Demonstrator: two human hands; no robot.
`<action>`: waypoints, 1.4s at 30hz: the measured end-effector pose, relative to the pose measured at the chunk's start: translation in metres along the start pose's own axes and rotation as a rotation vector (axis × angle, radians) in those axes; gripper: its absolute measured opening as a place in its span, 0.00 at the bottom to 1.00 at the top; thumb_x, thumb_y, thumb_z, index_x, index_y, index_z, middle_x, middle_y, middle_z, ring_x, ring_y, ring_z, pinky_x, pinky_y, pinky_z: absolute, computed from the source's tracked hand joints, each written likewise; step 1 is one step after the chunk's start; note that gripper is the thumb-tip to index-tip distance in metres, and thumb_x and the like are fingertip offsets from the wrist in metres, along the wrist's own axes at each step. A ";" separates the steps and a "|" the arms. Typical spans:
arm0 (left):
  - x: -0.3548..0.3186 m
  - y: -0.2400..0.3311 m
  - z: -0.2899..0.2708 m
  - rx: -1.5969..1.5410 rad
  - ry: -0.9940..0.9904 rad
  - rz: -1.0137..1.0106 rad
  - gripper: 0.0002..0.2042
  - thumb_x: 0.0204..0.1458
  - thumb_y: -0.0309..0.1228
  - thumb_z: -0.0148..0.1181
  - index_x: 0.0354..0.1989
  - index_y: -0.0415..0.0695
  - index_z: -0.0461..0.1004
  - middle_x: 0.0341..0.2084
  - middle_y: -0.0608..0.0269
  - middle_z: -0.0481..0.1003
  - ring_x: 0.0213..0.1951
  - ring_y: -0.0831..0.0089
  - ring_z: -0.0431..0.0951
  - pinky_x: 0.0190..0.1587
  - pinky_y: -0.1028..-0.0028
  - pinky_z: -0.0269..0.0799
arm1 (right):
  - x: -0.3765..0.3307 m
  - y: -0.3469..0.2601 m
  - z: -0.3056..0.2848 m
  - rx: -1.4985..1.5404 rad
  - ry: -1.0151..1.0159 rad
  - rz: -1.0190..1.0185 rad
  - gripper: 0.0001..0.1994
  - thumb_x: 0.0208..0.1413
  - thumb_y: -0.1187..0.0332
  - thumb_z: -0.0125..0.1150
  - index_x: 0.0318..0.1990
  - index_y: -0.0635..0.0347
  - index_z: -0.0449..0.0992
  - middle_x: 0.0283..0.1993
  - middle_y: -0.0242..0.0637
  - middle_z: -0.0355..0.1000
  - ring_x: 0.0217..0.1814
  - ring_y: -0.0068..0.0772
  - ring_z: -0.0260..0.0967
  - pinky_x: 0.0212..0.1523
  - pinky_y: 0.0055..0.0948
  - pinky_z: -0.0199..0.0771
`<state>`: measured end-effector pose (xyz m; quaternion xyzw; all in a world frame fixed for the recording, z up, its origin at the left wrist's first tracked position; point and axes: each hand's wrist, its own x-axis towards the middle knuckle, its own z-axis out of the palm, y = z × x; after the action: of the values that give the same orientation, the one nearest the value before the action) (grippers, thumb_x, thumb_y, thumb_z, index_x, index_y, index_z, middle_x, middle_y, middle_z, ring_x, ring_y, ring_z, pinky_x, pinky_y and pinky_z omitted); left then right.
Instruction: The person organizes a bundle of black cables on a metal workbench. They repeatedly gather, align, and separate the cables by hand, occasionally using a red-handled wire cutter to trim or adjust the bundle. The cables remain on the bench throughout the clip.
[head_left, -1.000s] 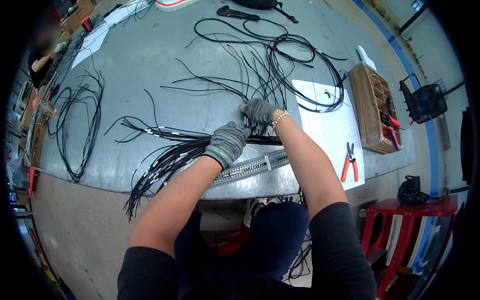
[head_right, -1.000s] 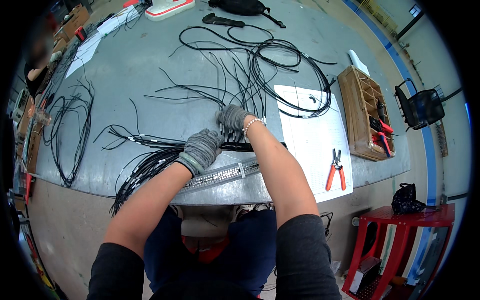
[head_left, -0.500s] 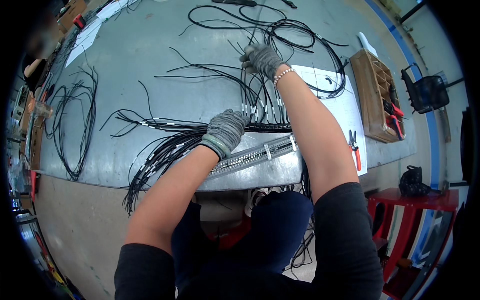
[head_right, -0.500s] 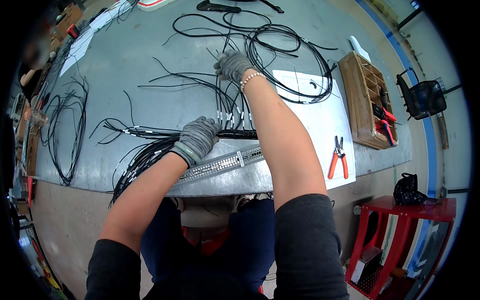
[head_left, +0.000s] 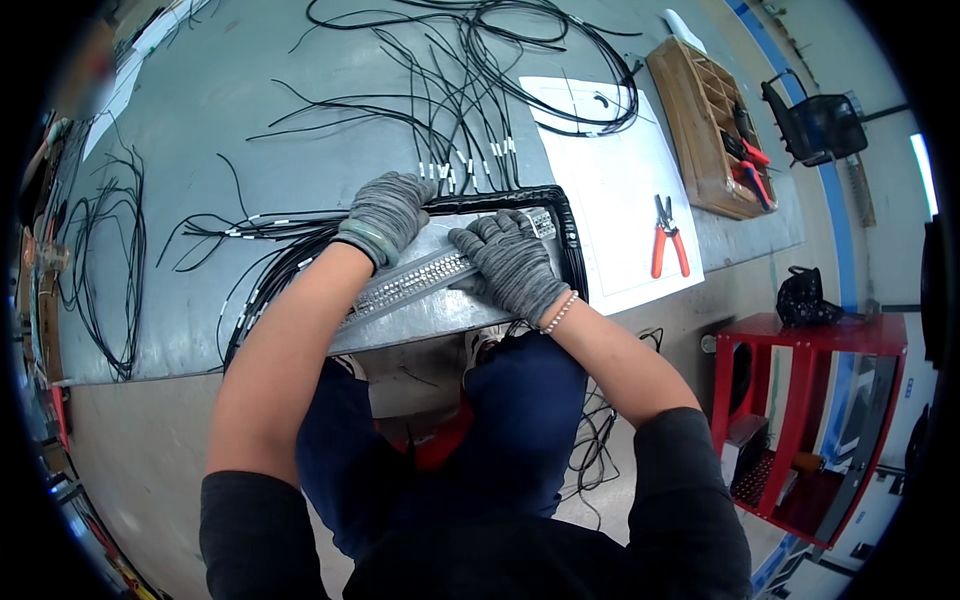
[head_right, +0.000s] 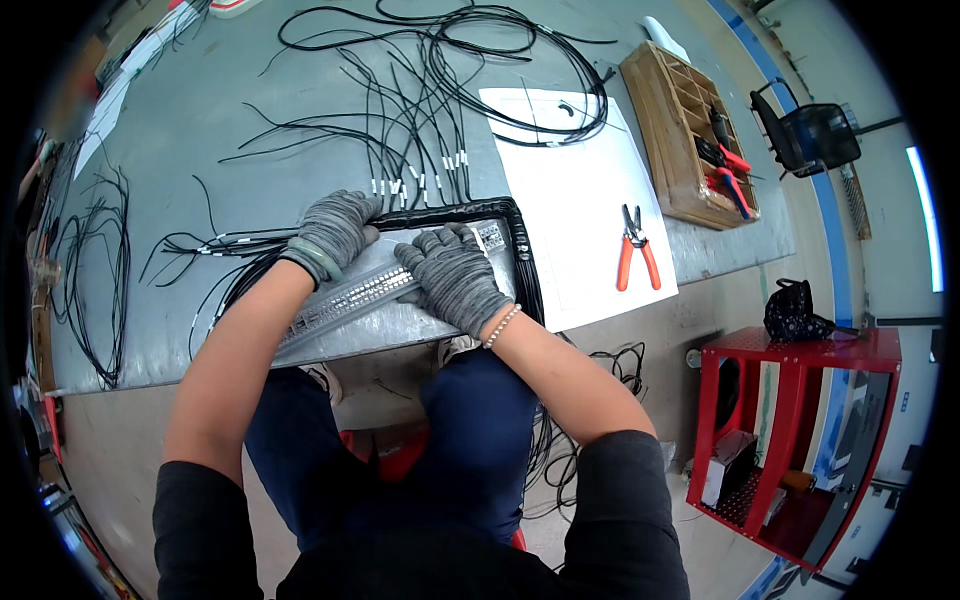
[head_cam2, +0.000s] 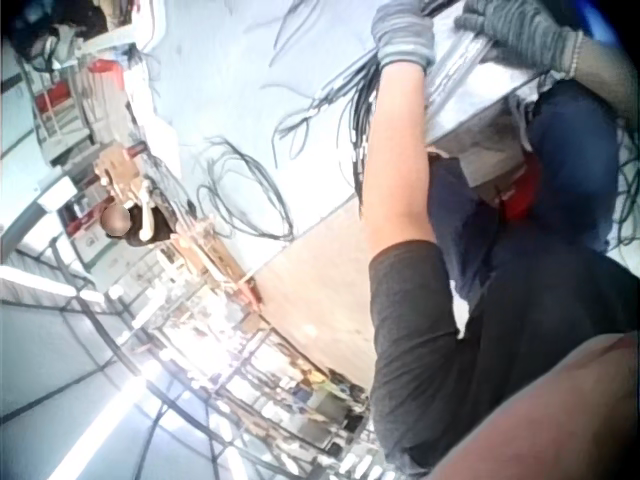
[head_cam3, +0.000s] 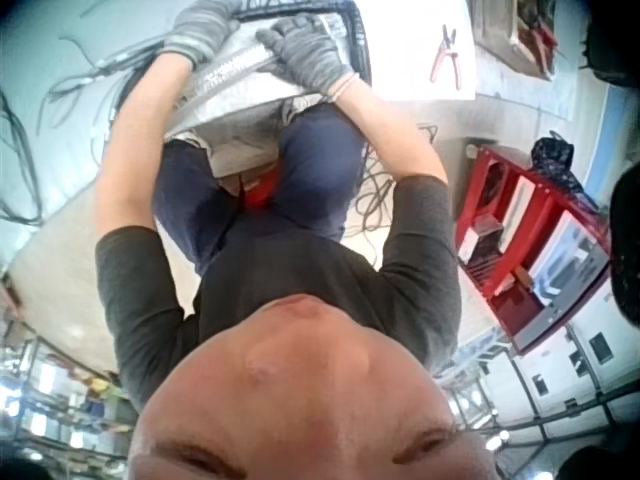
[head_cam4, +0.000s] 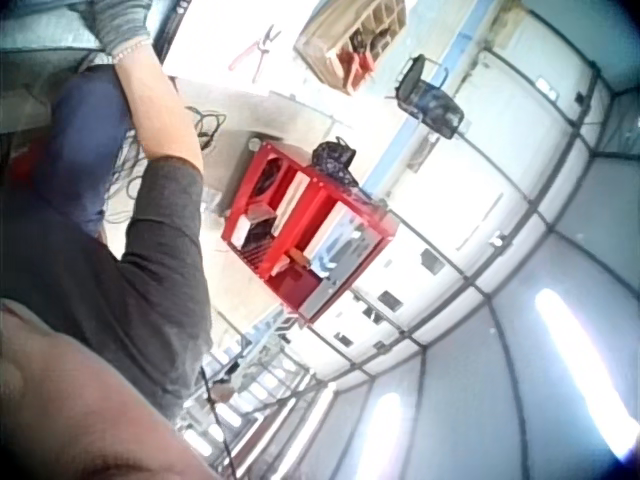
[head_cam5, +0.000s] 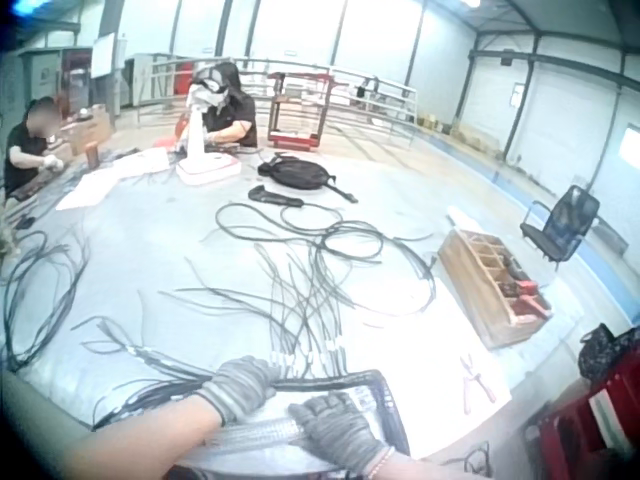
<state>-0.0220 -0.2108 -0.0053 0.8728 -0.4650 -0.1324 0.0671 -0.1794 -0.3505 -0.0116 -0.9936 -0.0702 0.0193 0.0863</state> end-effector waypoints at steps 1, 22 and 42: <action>0.000 -0.001 -0.004 -0.008 -0.031 -0.001 0.16 0.46 0.36 0.59 0.44 0.45 0.75 0.38 0.54 0.75 0.44 0.57 0.74 0.50 0.63 0.68 | 0.002 -0.003 -0.001 -0.011 0.007 0.045 0.32 0.44 0.46 0.63 0.56 0.52 0.69 0.52 0.41 0.67 0.59 0.43 0.61 0.65 0.45 0.50; 0.020 -0.022 -0.033 -0.227 -0.280 -0.056 0.15 0.44 0.28 0.60 0.43 0.45 0.79 0.34 0.52 0.79 0.37 0.61 0.79 0.45 0.68 0.73 | 0.028 -0.004 0.004 0.073 0.169 0.304 0.32 0.40 0.48 0.67 0.55 0.50 0.72 0.52 0.40 0.67 0.58 0.43 0.60 0.62 0.46 0.53; 0.009 -0.026 -0.021 -0.379 -0.156 -0.057 0.11 0.47 0.22 0.54 0.40 0.43 0.77 0.32 0.52 0.78 0.36 0.59 0.78 0.44 0.67 0.71 | 0.027 0.001 0.009 0.164 0.217 0.295 0.31 0.37 0.50 0.70 0.52 0.51 0.74 0.53 0.37 0.67 0.58 0.43 0.59 0.63 0.50 0.51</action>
<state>0.0090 -0.2037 0.0070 0.8443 -0.4108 -0.2868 0.1901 -0.1530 -0.3462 -0.0210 -0.9790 0.0876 -0.0700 0.1703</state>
